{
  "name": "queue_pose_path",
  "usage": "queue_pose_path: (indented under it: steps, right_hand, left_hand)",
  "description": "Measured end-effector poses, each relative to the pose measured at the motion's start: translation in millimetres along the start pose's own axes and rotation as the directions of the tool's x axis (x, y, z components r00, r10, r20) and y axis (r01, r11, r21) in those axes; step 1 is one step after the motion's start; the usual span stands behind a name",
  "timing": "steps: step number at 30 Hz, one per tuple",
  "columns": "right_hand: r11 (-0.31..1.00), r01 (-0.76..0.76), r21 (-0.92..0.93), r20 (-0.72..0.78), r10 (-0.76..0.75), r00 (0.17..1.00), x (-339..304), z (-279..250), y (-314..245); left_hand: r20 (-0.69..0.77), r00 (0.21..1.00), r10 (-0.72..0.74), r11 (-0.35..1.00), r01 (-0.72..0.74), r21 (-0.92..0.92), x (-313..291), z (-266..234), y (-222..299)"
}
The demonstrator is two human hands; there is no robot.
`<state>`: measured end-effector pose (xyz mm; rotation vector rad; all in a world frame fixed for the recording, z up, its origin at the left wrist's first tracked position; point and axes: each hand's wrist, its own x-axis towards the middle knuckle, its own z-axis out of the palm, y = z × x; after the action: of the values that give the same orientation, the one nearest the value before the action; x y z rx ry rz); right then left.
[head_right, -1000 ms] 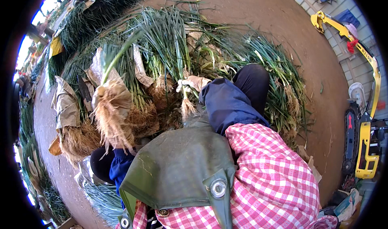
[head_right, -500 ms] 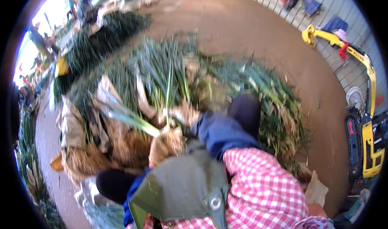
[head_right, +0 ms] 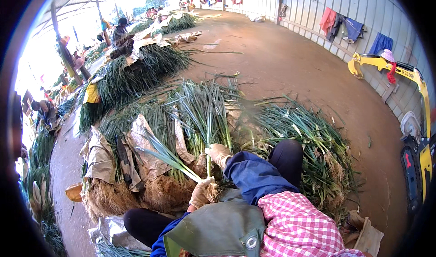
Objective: The person is cleaning green onions by peeling away outer layers and debris by hand while wearing gloves.
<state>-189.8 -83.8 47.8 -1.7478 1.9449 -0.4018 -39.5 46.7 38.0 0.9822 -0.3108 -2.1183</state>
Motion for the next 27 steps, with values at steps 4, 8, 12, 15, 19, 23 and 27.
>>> queue_pose_path:
  steps: [4, 8, 12, 15, 19, 23, 27]
  right_hand:
    - [0.986, 0.164, -0.019, -0.106, -0.165, 0.981, -12, -17, -9]
    - [0.618, -0.027, 0.786, 0.207, -0.222, 0.953, -54, -30, -19]
    - [0.529, -0.083, 0.844, 0.234, -0.224, 0.946, -99, -46, -41]
    - [0.363, -0.14, 0.921, 0.242, -0.255, 0.936, -111, -61, -33]
    - [0.392, -0.047, 0.919, 0.181, -0.31, 0.933, -127, -109, -41]
    - [0.445, 0.178, 0.877, -0.062, -0.262, 0.963, -98, -186, 20]
    - [0.961, -0.223, 0.165, -0.219, 0.256, 0.941, -75, -303, 157]
  left_hand:
    - [0.021, 0.995, 0.093, 0.996, -0.093, -0.017, -8, 10, 6]
    - [-0.088, 0.988, 0.125, 0.988, -0.132, -0.083, 12, 3, 7]
    - [-0.118, 0.945, 0.305, 0.952, -0.297, 0.076, 16, 7, 15]
    - [-0.154, 0.943, 0.294, 0.955, -0.283, 0.09, 14, 14, 15]
    - [-0.221, 0.928, 0.3, 0.954, -0.296, 0.053, 43, -32, 3]
    - [-0.11, 0.957, 0.267, 0.963, -0.26, 0.07, 29, -10, 11]
    - [-0.011, 0.959, 0.284, 0.956, -0.282, 0.078, 28, 3, 7]
